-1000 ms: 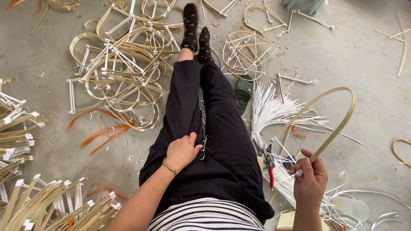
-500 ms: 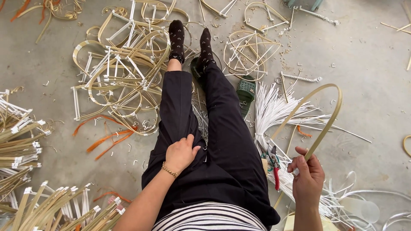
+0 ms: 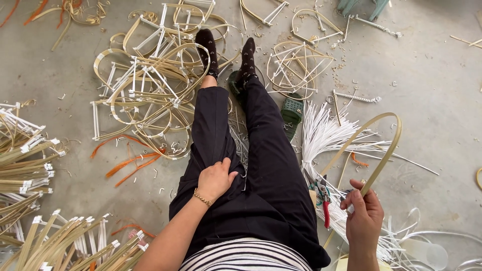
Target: Bending bamboo strips and securing them with plastic ties to create rounded frame components for furniture.
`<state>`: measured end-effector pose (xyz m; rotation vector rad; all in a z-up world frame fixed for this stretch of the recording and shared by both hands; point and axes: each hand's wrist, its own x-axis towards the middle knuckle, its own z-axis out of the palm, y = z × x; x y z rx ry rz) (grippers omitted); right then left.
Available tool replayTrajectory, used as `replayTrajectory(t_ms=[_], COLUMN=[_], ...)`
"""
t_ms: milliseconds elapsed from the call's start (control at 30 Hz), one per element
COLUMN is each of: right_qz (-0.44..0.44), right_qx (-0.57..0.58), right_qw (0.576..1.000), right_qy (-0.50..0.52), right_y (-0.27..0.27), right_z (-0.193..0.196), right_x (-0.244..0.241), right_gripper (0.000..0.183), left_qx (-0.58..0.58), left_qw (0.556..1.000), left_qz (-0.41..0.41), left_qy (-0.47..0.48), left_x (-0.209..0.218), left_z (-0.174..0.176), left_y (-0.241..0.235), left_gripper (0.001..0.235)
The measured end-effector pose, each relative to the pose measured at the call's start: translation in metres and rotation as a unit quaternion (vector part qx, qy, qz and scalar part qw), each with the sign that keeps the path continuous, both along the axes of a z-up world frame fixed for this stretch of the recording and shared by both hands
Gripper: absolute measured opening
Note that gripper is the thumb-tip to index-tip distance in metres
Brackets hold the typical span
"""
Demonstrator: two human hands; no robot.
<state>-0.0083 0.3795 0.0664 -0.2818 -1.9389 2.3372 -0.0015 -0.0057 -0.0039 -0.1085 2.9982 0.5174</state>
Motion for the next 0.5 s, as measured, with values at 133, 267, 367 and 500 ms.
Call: replayTrajectory(t_ms=[133,267,367,500], right_qz=[0.011,0.033,0.045,0.065], right_qx=[0.012,0.013,0.010,0.036], right_qw=[1.000,0.999,0.999,0.997], right_qy=[-0.003,0.001,-0.002,0.033], right_y=[-0.003,-0.011,-0.016,-0.011], right_z=[0.000,0.000,0.002,0.003], right_x=[0.000,-0.008,-0.007,-0.002], right_gripper=[0.029,0.029,0.030,0.030], left_qx=[0.001,0.008,0.001,-0.046], left_qw=[1.000,1.000,1.000,0.998], left_qz=[0.002,-0.006,-0.010,-0.023], left_qy=[-0.008,0.008,0.019,0.030], left_x=[0.005,0.009,0.013,0.023], left_z=[0.004,0.006,0.015,0.039], left_y=[0.004,0.011,0.017,0.025], left_gripper=[0.041,0.040,0.040,0.040])
